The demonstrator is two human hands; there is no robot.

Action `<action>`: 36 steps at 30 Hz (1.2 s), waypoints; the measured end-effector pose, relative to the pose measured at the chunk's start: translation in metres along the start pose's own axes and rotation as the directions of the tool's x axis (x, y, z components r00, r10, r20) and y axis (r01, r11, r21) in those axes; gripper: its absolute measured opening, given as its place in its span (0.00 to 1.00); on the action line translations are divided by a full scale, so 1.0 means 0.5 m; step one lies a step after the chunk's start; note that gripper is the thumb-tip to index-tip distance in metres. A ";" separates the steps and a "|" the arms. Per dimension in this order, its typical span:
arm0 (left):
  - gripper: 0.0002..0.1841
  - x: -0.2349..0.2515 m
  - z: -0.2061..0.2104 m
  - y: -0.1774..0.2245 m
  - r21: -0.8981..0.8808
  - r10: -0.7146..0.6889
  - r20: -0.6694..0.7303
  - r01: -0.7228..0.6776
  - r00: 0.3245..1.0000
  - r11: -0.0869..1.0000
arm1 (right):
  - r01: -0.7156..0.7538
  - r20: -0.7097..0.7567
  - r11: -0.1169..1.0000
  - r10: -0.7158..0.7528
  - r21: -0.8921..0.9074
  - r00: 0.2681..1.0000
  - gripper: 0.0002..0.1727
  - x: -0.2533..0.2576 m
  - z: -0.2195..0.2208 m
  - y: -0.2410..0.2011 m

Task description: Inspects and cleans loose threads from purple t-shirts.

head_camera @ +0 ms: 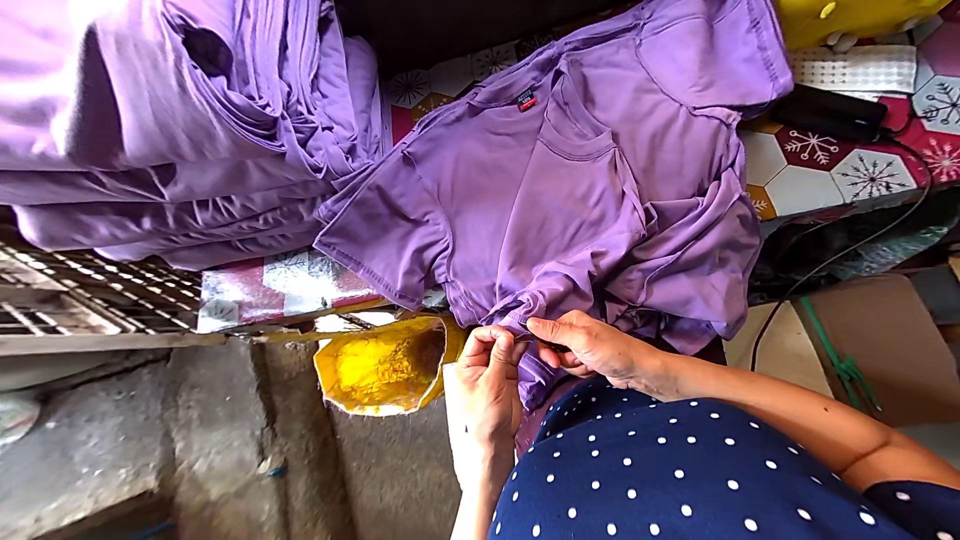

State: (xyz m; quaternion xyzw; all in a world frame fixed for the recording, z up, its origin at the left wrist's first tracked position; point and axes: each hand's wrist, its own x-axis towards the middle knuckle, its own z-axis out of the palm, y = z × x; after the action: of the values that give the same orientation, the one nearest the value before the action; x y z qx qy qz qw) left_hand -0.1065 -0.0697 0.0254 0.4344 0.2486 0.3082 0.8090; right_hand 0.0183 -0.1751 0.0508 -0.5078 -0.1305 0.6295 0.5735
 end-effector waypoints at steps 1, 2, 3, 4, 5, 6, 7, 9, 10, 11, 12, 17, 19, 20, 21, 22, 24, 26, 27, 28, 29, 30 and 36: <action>0.09 0.000 -0.005 0.007 0.060 -0.001 0.017 0.000 1.000 0.998 | 0.043 -0.007 0.998 -0.043 -0.034 0.999 0.28 0.001 -0.004 0.006; 0.09 0.000 -0.013 0.020 0.157 -0.007 0.033 0.002 0.999 0.988 | 0.084 -0.013 0.994 -0.085 -0.071 0.996 0.28 0.001 -0.010 0.013; 0.08 0.003 -0.023 0.035 0.273 -0.012 0.038 0.001 0.999 0.962 | 0.116 -0.017 0.989 -0.118 -0.095 0.993 0.27 0.001 -0.017 0.019; 0.08 0.007 -0.038 0.052 0.371 -0.010 0.028 -0.001 1.000 0.929 | 0.131 -0.027 0.986 -0.134 -0.101 0.991 0.27 0.001 -0.023 0.024; 0.08 0.016 -0.061 0.071 0.442 0.006 -0.002 -0.005 1.000 0.897 | 0.131 -0.038 0.987 -0.135 -0.094 0.990 0.27 0.000 -0.030 0.027; 0.09 0.028 -0.093 0.089 0.487 0.044 -0.060 -0.009 0.997 0.874 | 0.129 -0.049 0.988 -0.134 -0.084 0.990 0.27 -0.001 -0.036 0.030; 0.09 0.043 -0.135 0.106 0.532 0.103 -0.144 -0.011 0.984 0.847 | 0.129 -0.060 0.988 -0.134 -0.080 0.989 0.27 -0.001 -0.043 0.034; 0.05 0.087 -0.252 0.128 0.668 0.298 -0.355 0.017 0.886 0.744 | 0.136 -0.092 0.987 -0.144 -0.084 0.985 0.26 0.000 -0.056 0.039; 0.05 0.107 -0.318 0.133 0.767 0.403 -0.450 0.114 0.797 0.632 | 0.136 -0.111 0.987 -0.146 -0.090 0.983 0.26 0.001 -0.061 0.039; 0.15 0.115 -0.376 0.138 0.835 0.447 -0.509 0.298 0.735 0.462 | 0.136 -0.128 0.986 -0.147 -0.092 0.981 0.26 0.002 -0.066 0.040; 0.27 0.114 -0.404 0.147 0.835 0.395 -0.551 0.478 0.735 0.274 | 0.140 -0.143 0.986 -0.152 -0.093 0.978 0.27 0.004 -0.069 0.040; 0.27 0.060 -0.241 0.062 0.863 -0.199 -0.419 0.456 0.886 0.217 | 0.149 -0.193 0.986 -0.161 -0.077 0.968 0.29 0.012 -0.084 0.032; 0.22 0.036 -0.154 -0.005 0.761 -0.418 -0.225 0.427 0.880 0.489 | 0.143 -0.212 0.987 -0.155 -0.069 0.965 0.30 0.014 -0.088 0.025; 0.19 0.029 -0.122 -0.038 0.740 -0.444 -0.138 0.390 0.885 0.548 | 0.146 -0.225 0.987 -0.159 -0.071 0.961 0.31 0.015 -0.090 0.022; 0.18 0.026 -0.105 -0.070 0.749 -0.430 -0.074 0.335 0.900 0.572 | 0.156 -0.241 0.984 -0.173 -0.087 0.955 0.31 0.016 -0.093 0.020; 0.16 0.025 -0.100 -0.101 0.757 -0.398 -0.031 0.281 0.917 0.589 | 0.174 -0.258 0.976 -0.202 -0.127 0.945 0.31 0.015 -0.097 0.020; 0.10 0.028 -0.107 -0.135 0.746 -0.310 0.020 0.192 0.951 0.638 | 0.237 -0.273 0.923 -0.322 -0.304 0.907 0.29 0.013 -0.114 0.028; 0.06 0.033 -0.101 -0.116 0.752 -0.206 0.027 0.116 0.978 0.649 | 0.255 -0.252 0.822 -0.426 -0.508 0.869 0.23 0.008 -0.140 0.040; 0.07 0.037 -0.095 -0.098 0.783 -0.124 0.021 0.061 0.992 0.619 | 0.230 -0.252 0.792 -0.431 -0.565 0.866 0.21 0.003 -0.151 0.044; 0.08 0.044 -0.094 -0.087 0.817 -0.007 0.042 -0.031 0.999 0.576 | 0.192 -0.266 0.780 -0.417 -0.595 0.869 0.20 0.001 -0.160 0.046; 0.09 0.055 -0.092 -0.076 0.840 0.105 0.074 -0.118 0.992 0.530 | 0.173 -0.284 0.769 -0.420 -0.615 0.862 0.20 0.001 -0.168 0.046; 0.09 0.070 -0.088 -0.066 0.840 0.193 0.099 -0.186 0.976 0.510 | 0.170 -0.301 0.749 -0.448 -0.640 0.842 0.20 0.002 -0.176 0.040; 0.13 0.245 0.018 -0.059 0.601 0.353 0.015 -0.291 0.935 0.744 | 0.045 -0.292 0.346 -0.849 -0.937 0.441 0.14 0.037 -0.347 -0.146</action>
State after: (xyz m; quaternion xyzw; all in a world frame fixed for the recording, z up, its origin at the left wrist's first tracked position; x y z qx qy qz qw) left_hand -0.0079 -0.0001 -0.0117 0.6860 0.2936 0.3708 0.5529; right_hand 0.2012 -0.2092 0.0181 -0.8543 -0.3100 -0.0165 0.4168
